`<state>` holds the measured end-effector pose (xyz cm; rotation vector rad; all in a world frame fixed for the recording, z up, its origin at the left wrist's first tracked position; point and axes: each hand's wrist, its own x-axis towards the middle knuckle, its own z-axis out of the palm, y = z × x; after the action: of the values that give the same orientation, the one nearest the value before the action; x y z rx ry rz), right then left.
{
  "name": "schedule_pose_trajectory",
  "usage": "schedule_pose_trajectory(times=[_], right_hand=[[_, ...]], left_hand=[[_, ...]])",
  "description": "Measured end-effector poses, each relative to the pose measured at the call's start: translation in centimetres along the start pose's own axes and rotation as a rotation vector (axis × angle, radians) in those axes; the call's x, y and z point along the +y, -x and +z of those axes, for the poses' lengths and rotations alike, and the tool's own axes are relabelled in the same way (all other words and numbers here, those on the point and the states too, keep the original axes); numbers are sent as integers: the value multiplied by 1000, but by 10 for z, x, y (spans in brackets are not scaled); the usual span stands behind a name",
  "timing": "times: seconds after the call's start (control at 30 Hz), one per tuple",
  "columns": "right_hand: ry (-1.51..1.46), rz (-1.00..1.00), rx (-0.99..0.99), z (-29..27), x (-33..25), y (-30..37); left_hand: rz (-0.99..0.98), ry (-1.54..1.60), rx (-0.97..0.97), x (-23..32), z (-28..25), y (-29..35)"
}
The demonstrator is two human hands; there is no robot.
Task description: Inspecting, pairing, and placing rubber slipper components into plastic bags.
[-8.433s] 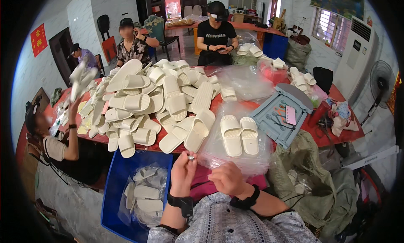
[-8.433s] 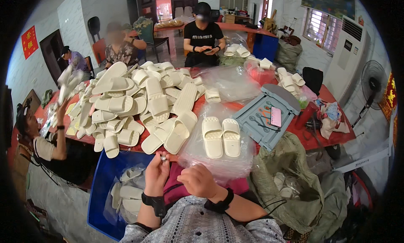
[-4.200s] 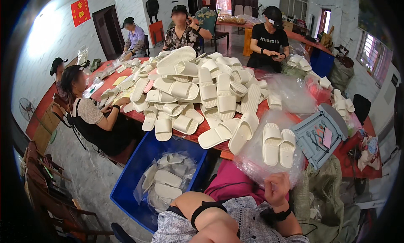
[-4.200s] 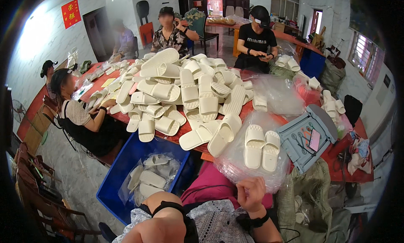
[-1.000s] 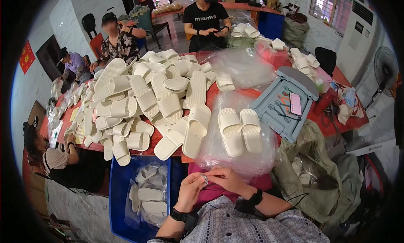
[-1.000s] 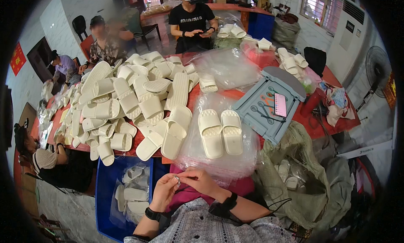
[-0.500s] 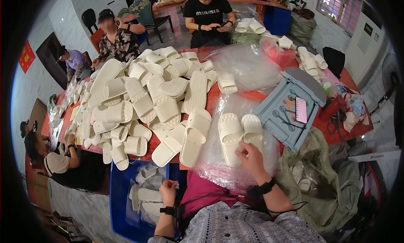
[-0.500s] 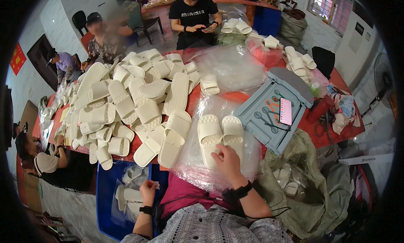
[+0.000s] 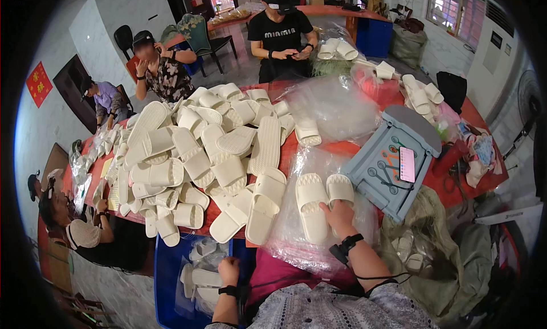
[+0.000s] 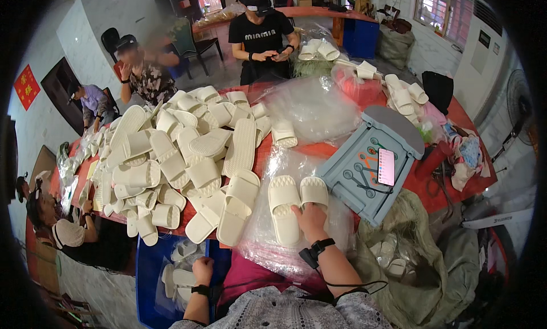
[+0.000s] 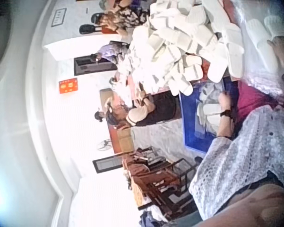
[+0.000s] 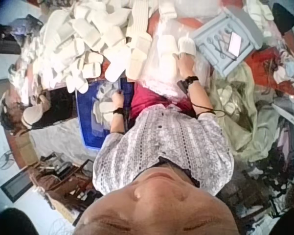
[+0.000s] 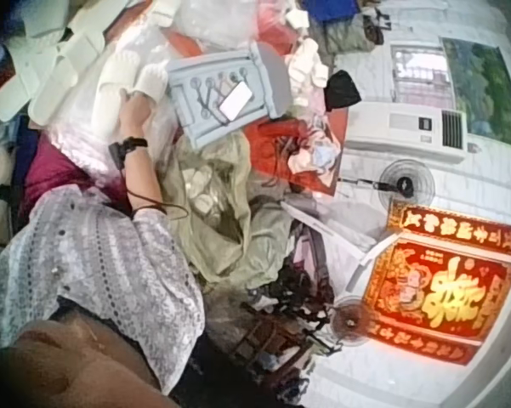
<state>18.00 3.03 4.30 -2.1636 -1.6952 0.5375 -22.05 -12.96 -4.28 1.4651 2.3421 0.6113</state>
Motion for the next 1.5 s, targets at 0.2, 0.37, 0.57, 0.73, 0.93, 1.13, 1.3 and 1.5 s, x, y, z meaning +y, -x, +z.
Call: schedule_pose_trajectory(times=[0.2, 0.37, 0.57, 0.73, 0.93, 1.13, 1.3, 1.5], right_hand=[[-10, -109, 180, 17, 16, -10], [-259, -131, 311, 8, 20, 0], [-723, -7, 370, -33, 43, 41], [-806, 114, 427, -41, 99, 71], [-786, 191, 382, -42, 108, 96], [-790, 139, 390, -34, 94, 102], [-739, 170, 341, -48, 72, 109], [-731, 157, 332, -24, 94, 103]], left_hand=[[16, -74, -28, 99, -67, 0], [458, 367, -38, 175, -65, -14], [649, 114, -70, 231, 8, -42], [530, 7, -238, 267, 28, -43], [563, 17, -133, 262, 47, -47], [366, 286, -145, 271, 48, -49], [392, 227, -196, 271, 50, -62], [346, 151, -327, 277, 54, -70]])
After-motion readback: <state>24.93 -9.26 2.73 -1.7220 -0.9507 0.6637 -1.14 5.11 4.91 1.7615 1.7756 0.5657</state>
